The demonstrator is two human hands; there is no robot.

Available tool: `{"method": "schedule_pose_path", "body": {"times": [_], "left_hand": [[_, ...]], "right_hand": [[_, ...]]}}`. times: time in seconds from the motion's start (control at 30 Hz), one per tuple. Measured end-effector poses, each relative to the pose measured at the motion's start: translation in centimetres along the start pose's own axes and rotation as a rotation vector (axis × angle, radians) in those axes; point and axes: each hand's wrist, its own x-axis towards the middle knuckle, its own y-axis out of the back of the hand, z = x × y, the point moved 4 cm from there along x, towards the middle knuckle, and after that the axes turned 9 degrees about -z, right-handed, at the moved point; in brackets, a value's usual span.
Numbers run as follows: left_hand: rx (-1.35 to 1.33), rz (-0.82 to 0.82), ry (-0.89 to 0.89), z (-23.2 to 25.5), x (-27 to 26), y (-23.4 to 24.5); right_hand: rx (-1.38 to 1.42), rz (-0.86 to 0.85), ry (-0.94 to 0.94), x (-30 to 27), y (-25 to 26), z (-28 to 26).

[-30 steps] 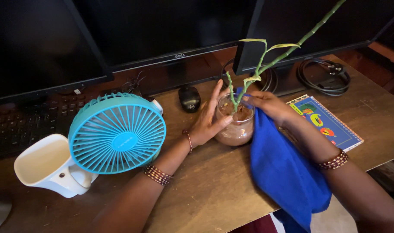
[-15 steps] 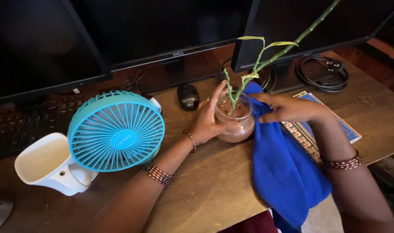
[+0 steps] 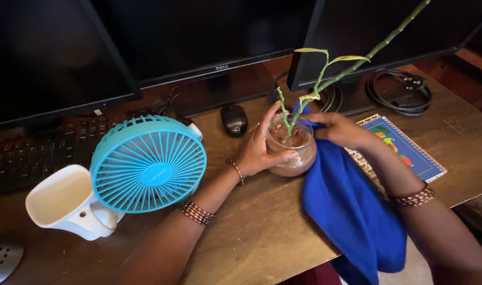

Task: The person wipes a white mug with a blue cloth, then wipes a glass vase containing a plant, and finally wipes the screen of a computer monitor. The person uses a blue cloth throughout the cleaning process.

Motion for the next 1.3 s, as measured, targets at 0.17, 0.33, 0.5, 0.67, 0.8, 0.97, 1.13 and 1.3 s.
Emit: {"method": "schedule_pose_path", "body": {"times": [0.17, 0.33, 0.5, 0.67, 0.8, 0.97, 1.13, 1.3], "left_hand": [[-0.005, -0.027, 0.064, -0.4, -0.2, -0.3], [-0.008, -0.022, 0.050, -0.3, -0.2, -0.3], [0.024, -0.027, 0.051, -0.4, -0.1, -0.3], [-0.006, -0.021, 0.055, -0.5, -0.2, -0.3], [-0.004, -0.021, 0.036, -0.3, -0.1, -0.2], [-0.027, -0.037, 0.044, -0.3, -0.1, -0.2], [0.014, -0.049, 0.064, -0.3, 0.0, -0.1], [0.000, -0.046, 0.065, -0.4, -0.1, -0.1]], "right_hand": [[-0.171, -0.105, 0.056, -3.9, 2.2, -3.9], [-0.220, -0.194, 0.124, -5.0, 2.1, -5.0], [-0.187, -0.097, 0.064, -2.3, 0.7, -2.1], [-0.004, -0.048, 0.110, 0.0, -0.4, 0.2], [0.047, -0.029, 0.063, -0.3, 0.1, 0.0], [-0.119, -0.081, 0.079, -3.1, 2.2, -2.7], [-0.135, -0.167, 0.078, -4.1, 2.5, -4.6], [-0.099, -0.092, -0.004, -3.5, 2.0, -3.8]]}}
